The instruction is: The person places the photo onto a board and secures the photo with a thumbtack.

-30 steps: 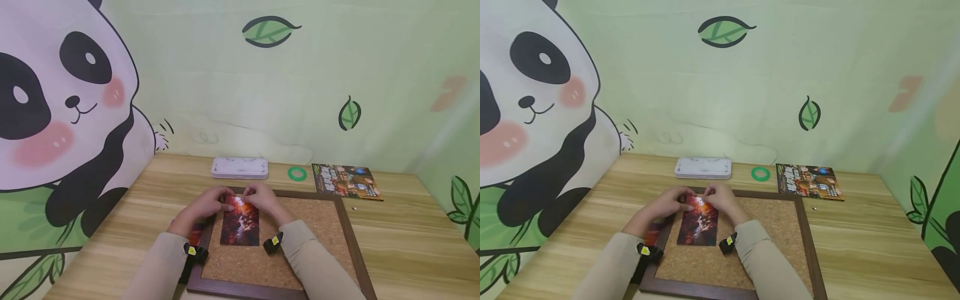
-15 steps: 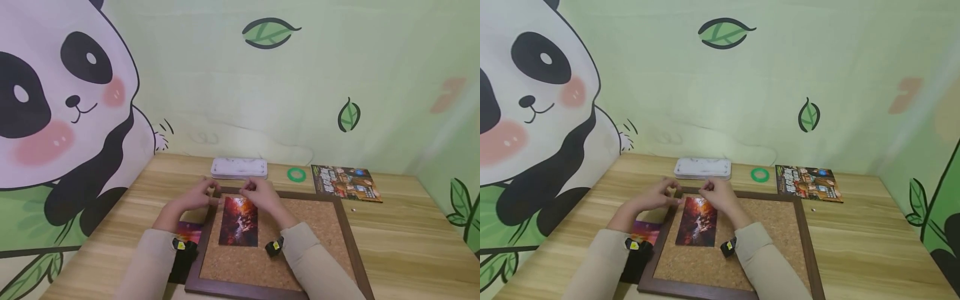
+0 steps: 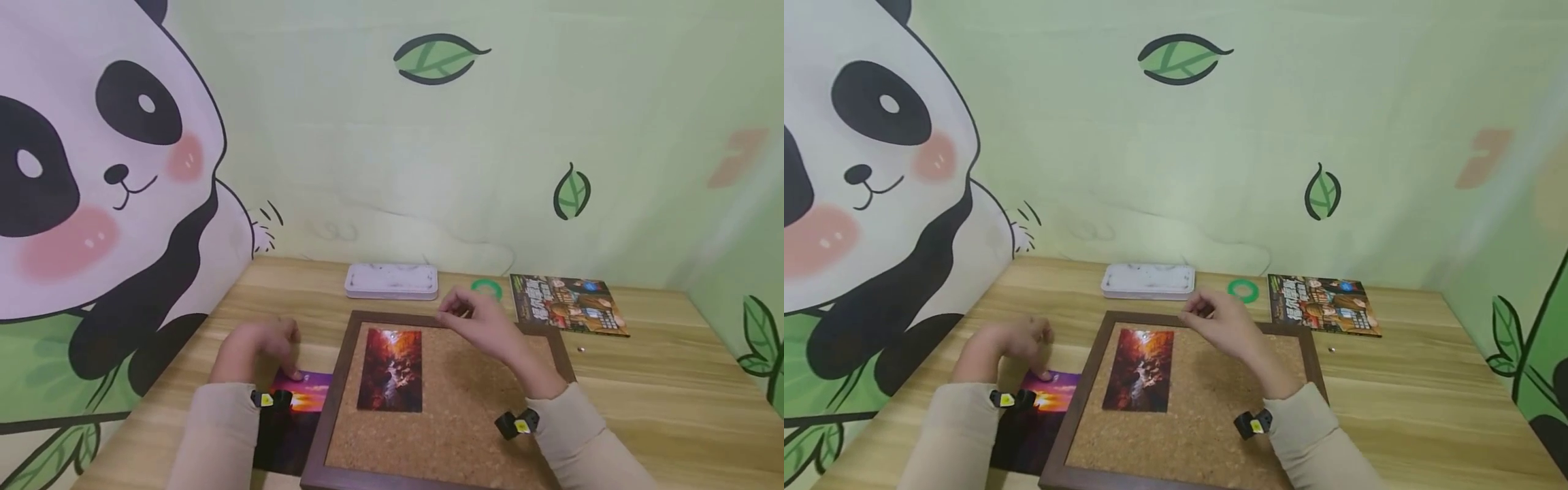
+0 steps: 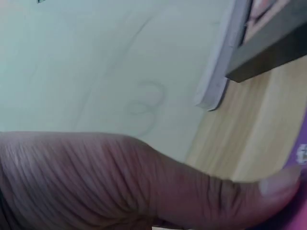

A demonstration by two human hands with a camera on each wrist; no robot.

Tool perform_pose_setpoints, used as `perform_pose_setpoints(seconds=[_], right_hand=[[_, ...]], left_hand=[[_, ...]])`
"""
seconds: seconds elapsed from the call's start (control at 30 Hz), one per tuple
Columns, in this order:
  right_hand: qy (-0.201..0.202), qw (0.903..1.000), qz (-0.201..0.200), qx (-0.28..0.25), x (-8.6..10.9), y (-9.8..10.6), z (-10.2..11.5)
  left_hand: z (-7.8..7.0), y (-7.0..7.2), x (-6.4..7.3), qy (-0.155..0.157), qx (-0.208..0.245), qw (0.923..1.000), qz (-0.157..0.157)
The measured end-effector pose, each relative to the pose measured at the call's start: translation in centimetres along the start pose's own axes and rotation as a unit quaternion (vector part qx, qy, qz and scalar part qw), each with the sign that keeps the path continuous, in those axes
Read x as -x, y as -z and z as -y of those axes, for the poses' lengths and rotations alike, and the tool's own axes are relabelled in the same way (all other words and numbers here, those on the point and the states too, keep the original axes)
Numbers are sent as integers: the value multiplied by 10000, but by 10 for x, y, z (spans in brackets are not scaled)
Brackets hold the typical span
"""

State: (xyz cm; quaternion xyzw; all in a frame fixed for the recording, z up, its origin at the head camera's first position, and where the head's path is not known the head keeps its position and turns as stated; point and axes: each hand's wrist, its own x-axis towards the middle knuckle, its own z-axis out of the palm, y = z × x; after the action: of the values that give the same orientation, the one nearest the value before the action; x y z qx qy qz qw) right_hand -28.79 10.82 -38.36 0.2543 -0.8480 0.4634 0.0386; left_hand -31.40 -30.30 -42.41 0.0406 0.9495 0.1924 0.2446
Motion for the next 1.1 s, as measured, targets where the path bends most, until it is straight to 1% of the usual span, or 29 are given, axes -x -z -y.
perform_pose_setpoints(seconds=[0.07,0.1,0.17,0.27,0.33,0.4,0.47,0.53,0.63,0.67,0.8,0.87,0.97,1.1], right_hand=[[-49,9997,-161,163,8,19,-11],[-52,9993,-255,277,13,28,-17],[-147,9979,-414,481,25,47,-28],[-325,9944,-651,762,45,74,-49],[-435,9929,-764,804,58,92,-66],[-521,9914,-863,830,71,107,-85],[-593,9899,-956,857,82,122,-105],[-717,9872,-1057,952,94,135,-124],[-964,9813,-1154,1198,112,154,-149],[-1097,9789,-1141,1296,118,160,-156],[-1565,9744,-875,1357,138,178,-177],[-1773,9713,-690,1426,144,183,-183],[-1926,9681,-511,1521,149,186,-189],[-2148,9642,-401,1501,149,185,-192]], left_hand=[[4,-3,-6,-11,-57,9999,-98],[6,-5,-9,42,7,9999,-159],[4,-5,-6,18,36,9998,-203],[3,-5,-4,46,146,9990,-415],[1,-3,-2,-92,247,9981,-562],[0,-2,-3,-204,412,9959,-785],[-1,-2,-3,-422,525,9932,-950],[0,-2,-4,-573,570,9908,-1085],[4,-4,-7,-666,541,9902,-1104],[4,-5,-8,-638,533,9910,-1047],[4,-6,-7,-510,512,9941,-810],[4,-7,-7,-469,512,9950,-721],[6,-7,-9,-480,552,9948,-712],[6,-6,-9,-556,600,9942,-695]])
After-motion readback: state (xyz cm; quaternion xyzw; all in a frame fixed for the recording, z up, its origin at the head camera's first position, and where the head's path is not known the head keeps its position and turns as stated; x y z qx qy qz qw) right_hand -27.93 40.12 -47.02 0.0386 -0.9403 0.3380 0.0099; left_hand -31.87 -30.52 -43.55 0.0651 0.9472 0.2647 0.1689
